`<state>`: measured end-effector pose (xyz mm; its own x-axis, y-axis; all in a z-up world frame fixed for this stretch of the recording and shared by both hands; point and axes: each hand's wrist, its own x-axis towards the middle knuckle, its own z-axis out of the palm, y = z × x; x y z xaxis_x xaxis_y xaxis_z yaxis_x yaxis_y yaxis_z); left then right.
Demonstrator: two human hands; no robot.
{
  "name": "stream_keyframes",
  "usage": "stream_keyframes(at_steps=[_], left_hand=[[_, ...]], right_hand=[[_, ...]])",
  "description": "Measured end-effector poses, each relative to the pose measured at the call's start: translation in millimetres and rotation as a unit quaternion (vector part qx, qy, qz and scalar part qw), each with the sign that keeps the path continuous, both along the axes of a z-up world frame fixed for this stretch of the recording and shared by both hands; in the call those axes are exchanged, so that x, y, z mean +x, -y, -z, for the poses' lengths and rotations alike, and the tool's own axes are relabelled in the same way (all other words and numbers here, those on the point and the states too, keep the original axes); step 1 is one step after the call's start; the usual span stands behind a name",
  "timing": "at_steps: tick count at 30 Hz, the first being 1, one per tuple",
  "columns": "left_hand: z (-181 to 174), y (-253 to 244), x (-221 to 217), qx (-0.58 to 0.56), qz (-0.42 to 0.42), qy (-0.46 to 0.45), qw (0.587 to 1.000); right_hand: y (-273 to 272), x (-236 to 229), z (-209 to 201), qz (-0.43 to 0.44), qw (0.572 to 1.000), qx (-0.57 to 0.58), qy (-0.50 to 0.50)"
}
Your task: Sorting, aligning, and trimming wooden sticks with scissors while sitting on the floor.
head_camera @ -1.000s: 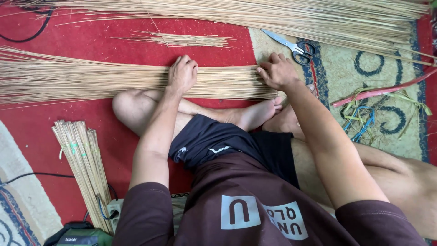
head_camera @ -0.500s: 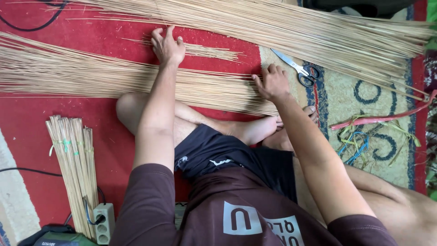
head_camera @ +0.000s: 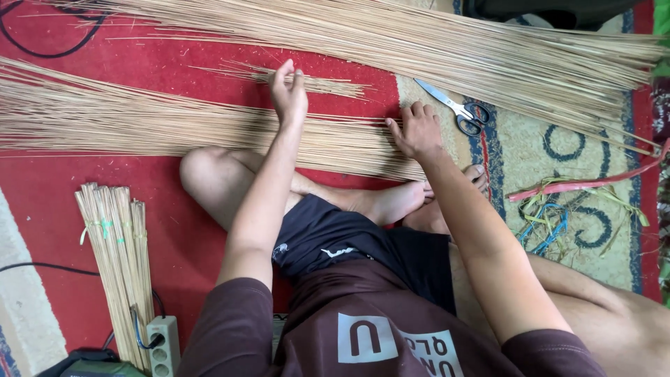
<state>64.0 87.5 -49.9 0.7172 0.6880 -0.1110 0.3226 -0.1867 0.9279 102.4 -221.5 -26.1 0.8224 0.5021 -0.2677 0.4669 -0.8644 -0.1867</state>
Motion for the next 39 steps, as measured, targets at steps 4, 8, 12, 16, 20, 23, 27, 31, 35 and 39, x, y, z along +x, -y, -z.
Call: stream_keyframes(at_steps=[4, 8, 12, 16, 20, 23, 27, 31, 35, 39], left_hand=[[-11, 57, 18, -0.192, -0.051, -0.031, 0.98], [2, 87, 35, -0.197, -0.063, -0.041, 0.977], [55, 109, 36, -0.181, -0.118, 0.002, 0.976], [58, 108, 38, -0.22, -0.121, -0.002, 0.968], [47, 111, 45, -0.282, -0.136, -0.027, 0.949], [32, 118, 36, -0.294, -0.125, -0.045, 0.947], [-23, 111, 9, -0.286, -0.03, -0.044, 0.957], [36, 43, -34, 0.116, 0.219, -0.045, 0.968], [34, 0, -60, 0.397, 0.352, -0.146, 0.835], [36, -15, -80, 0.406, 0.369, -0.125, 0.827]], right_hand=[[7, -5, 5, -0.005, 0.999, 0.027, 0.017], [14, -6, 6, -0.016, 0.996, 0.083, 0.03], [21, -5, 24, 0.008, 0.997, 0.072, -0.004], [20, -3, 22, 0.016, 0.997, 0.069, -0.009], [19, -2, 21, 0.016, 0.998, 0.061, -0.016], [20, -4, 21, 0.017, 0.998, 0.059, -0.018], [22, -3, 7, 0.006, 0.998, 0.058, -0.036], [32, 2, -7, -0.008, 0.997, 0.035, -0.061], [55, 9, 1, -0.002, 0.998, 0.018, -0.067], [86, 25, 49, 0.082, 0.991, 0.106, -0.022]])
